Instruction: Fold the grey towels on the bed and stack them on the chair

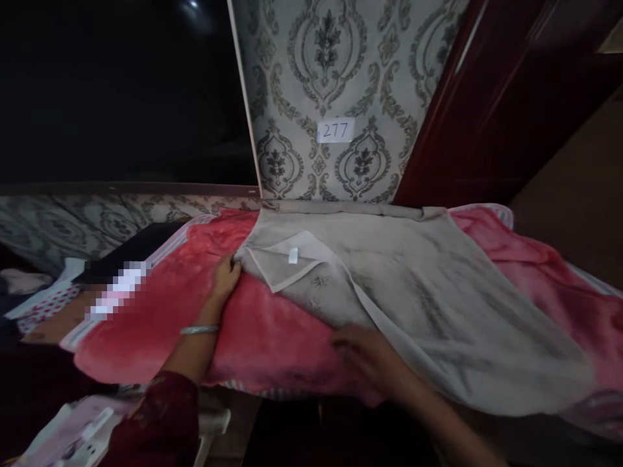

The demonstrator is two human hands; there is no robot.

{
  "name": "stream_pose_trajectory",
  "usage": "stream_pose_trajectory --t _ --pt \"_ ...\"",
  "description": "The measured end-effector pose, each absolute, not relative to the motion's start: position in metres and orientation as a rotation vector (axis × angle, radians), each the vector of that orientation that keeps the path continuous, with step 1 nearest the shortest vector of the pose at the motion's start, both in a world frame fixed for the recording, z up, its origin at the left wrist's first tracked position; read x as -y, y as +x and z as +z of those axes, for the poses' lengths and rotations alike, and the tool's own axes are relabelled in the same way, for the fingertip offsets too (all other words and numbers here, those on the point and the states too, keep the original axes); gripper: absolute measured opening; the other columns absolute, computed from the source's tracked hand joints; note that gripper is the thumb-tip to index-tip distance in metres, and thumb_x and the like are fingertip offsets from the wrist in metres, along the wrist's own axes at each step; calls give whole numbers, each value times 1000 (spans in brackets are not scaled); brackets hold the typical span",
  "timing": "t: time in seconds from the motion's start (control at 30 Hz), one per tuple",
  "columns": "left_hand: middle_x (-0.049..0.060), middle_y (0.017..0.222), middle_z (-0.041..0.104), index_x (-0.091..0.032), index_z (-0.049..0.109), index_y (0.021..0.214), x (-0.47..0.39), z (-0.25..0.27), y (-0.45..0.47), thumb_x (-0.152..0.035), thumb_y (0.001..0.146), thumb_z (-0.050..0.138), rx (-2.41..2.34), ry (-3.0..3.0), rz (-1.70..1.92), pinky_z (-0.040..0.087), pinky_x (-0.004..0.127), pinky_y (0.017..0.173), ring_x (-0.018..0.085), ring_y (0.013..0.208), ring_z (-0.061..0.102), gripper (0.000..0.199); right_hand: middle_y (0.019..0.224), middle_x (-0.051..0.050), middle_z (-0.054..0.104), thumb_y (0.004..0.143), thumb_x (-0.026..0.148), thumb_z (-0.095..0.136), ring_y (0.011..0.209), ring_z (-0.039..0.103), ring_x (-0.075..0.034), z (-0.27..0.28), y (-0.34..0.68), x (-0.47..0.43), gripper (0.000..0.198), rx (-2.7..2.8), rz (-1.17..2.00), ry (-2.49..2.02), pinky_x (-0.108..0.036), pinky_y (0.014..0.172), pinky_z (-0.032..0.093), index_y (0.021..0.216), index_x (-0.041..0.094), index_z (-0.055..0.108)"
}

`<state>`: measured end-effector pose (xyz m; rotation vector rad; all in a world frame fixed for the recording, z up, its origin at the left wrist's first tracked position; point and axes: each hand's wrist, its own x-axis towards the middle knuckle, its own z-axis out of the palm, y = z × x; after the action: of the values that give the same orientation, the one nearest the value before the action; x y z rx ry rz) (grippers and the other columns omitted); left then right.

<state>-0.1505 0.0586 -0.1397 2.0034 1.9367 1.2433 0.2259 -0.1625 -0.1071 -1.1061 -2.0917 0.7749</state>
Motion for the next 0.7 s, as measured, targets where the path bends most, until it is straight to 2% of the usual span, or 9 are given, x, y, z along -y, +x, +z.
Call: stream_pose_trajectory --t 0.07,0.13,0.23,0.37,0.43,0.5,0.6,0.7 --pt "14 108 71 -17 66 106 -61 -141 -154 -31 76 52 -1914 1940 1287 51 46 96 32 102 64 36 112 -9 72 100 29 41 106 65 -23 -99 254 133 34 1887 468 -1283 -36 94 50 114 22 72" --pt "12 106 71 -18 66 104 -62 -141 -153 -33 72 54 -1860 1849 1336 51 46 96 31 101 63 37 124 -14 68 97 31 47 116 60 -28 -96 270 99 38 1833 273 -1446 -42 100 47 126 18 67" --pt "11 107 71 -19 65 99 -60 -138 -151 -33 68 57 -1779 1751 1397 48 45 100 30 104 62 35 135 -19 62 94 30 55 122 57 -31 -95 268 53 53 2018 292 -1661 -42 102 45 143 11 54" --pt "9 113 70 -21 66 91 -56 -133 -151 -36 68 61 -1695 1714 1442 44 42 106 29 114 59 28 133 -17 64 93 30 64 123 56 -30 -87 235 14 62 2249 377 -1793 -37 100 43 151 15 47" --pt "8 110 71 -22 66 88 -55 -131 -152 -38 69 62 -1660 1688 1459 44 42 106 29 113 60 26 130 -17 64 89 27 70 123 56 -29 -83 219 3 61 2253 376 -1791 -35 99 42 147 17 52" --pt "8 106 72 -22 66 86 -55 -130 -153 -41 70 61 -1628 1670 1472 46 43 105 29 109 61 25 126 -17 64 86 22 71 120 57 -28 -79 205 -5 50 2230 379 -1761 -33 97 42 135 16 63" --pt "8 106 72 -22 66 83 -54 -130 -155 -44 71 61 -1575 1648 1503 46 43 105 28 108 62 26 118 -16 66 90 14 59 113 60 -24 -70 189 -13 27 2173 382 -1702 -29 94 42 114 13 72" --pt "9 107 73 -22 64 78 -53 -131 -158 -46 70 61 -1528 1612 1549 47 43 105 28 110 63 25 105 -9 69 93 12 46 103 62 -19 -53 174 -9 26 2119 403 -1607 -24 87 43 102 13 72"
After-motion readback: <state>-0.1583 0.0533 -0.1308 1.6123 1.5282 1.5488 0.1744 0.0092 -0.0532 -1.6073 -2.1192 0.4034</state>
